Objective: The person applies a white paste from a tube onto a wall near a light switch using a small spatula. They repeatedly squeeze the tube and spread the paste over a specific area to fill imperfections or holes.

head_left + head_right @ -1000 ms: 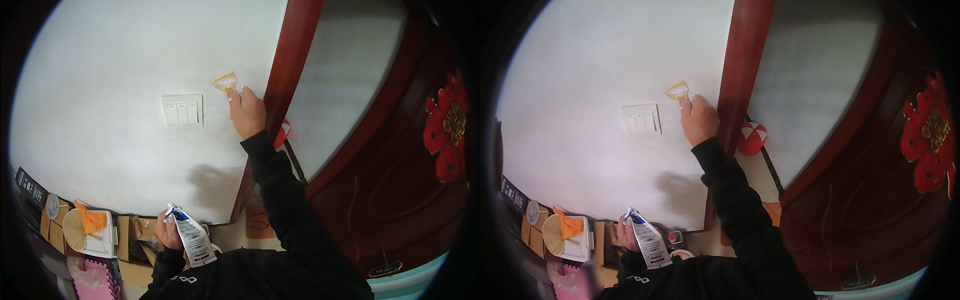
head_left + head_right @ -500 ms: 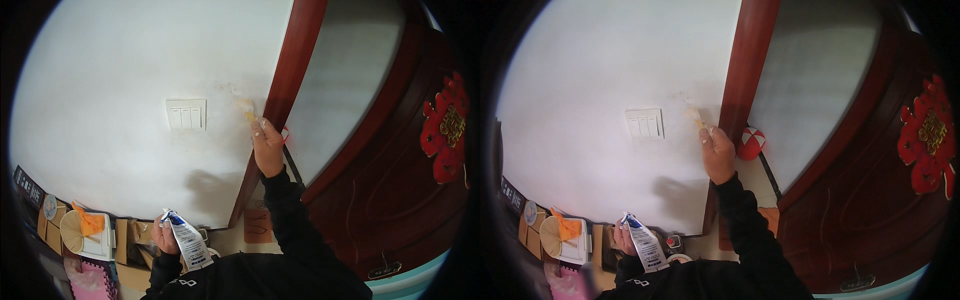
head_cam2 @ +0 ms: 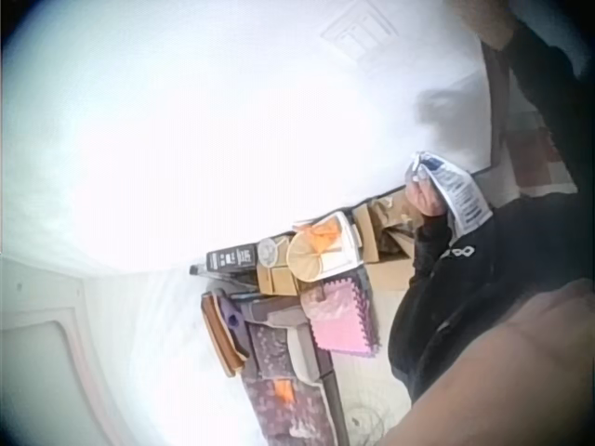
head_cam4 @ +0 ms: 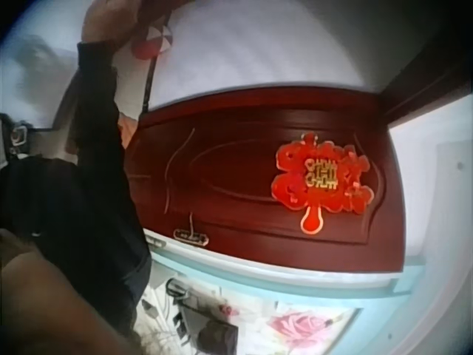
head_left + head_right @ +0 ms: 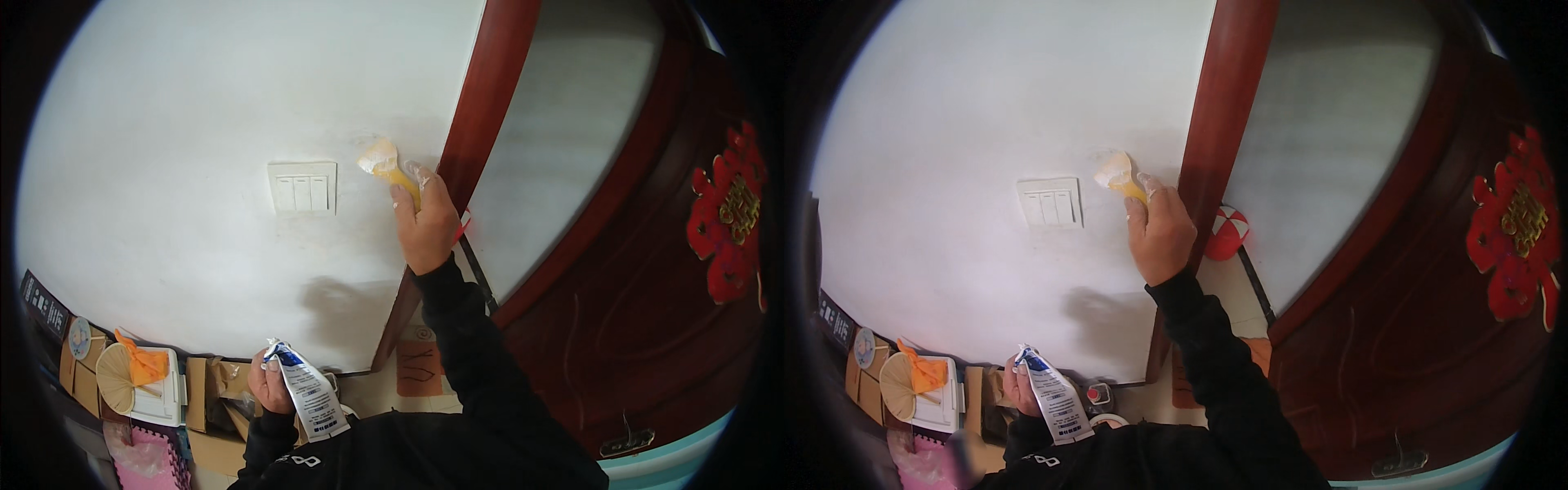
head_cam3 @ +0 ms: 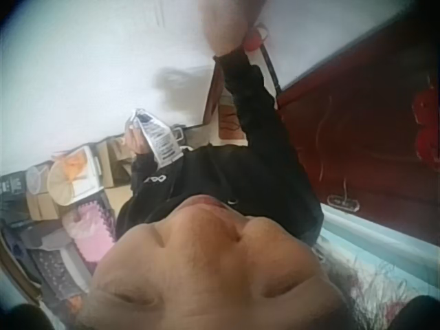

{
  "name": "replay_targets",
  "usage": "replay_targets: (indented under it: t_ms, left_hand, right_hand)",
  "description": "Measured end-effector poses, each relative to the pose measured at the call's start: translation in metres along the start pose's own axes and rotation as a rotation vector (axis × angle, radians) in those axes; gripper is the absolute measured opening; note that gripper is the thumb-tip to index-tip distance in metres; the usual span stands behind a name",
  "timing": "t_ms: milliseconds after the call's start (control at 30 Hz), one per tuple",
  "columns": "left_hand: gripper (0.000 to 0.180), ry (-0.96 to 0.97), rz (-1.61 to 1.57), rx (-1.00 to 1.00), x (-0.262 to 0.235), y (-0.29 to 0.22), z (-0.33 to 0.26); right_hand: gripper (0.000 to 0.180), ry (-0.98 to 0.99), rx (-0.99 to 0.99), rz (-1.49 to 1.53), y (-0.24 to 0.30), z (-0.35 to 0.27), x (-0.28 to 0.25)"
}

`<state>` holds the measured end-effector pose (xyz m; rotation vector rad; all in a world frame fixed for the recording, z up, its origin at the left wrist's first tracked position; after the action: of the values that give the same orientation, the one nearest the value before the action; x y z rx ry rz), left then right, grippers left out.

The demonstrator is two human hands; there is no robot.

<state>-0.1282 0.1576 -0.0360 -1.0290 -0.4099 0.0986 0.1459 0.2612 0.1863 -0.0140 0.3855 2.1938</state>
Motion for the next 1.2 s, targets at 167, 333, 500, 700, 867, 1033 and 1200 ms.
replay_targets:
  t_ms: [167,333,500,700,867,1033,1200]
  left_hand:
    - [0.032,-0.012,0.0,0.001,-0.001,0.001,0.0]
    - [0.031,-0.005,0.067,0.014,0.001,-0.004,0.001]
    - [0.031,-0.001,0.065,-0.007,0.0,-0.005,0.0]
    - [0.033,-0.038,-0.027,0.001,-0.002,0.001,-0.004]
    - [0.032,0.014,-0.032,-0.005,0.001,0.004,-0.002]
    - [0.031,0.02,-0.02,-0.013,0.002,0.002,-0.002]
    - [0.032,0.03,-0.043,-0.035,0.004,-0.002,-0.002]
  right_hand:
    - [0.025,-0.049,-0.176,-0.02,0.011,0.009,0.017]
    - [0.027,0.03,-0.173,-0.237,0.001,-0.001,0.03]
    - [0.029,0.057,-0.111,-0.176,-0.018,-0.031,0.027]
    - [0.029,0.027,-0.147,-0.035,-0.007,-0.044,0.006]
    - [0.033,0.071,-0.134,-0.171,-0.008,-0.018,0.03]
    - [0.033,0.115,-0.097,-0.132,-0.026,-0.053,0.026]
    - [0.031,0.042,-0.161,-0.078,0.004,-0.025,0.017]
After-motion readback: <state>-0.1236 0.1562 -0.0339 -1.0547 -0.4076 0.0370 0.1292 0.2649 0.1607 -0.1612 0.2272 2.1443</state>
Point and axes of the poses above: each hand's wrist, its own z-axis towards the middle knuckle, its own x-axis out of the palm, y = z × x, the point moved 9 cm from there along z, towards the middle knuckle, and after that the axes turned 6 degrees about -z, right-handed, at the moved point
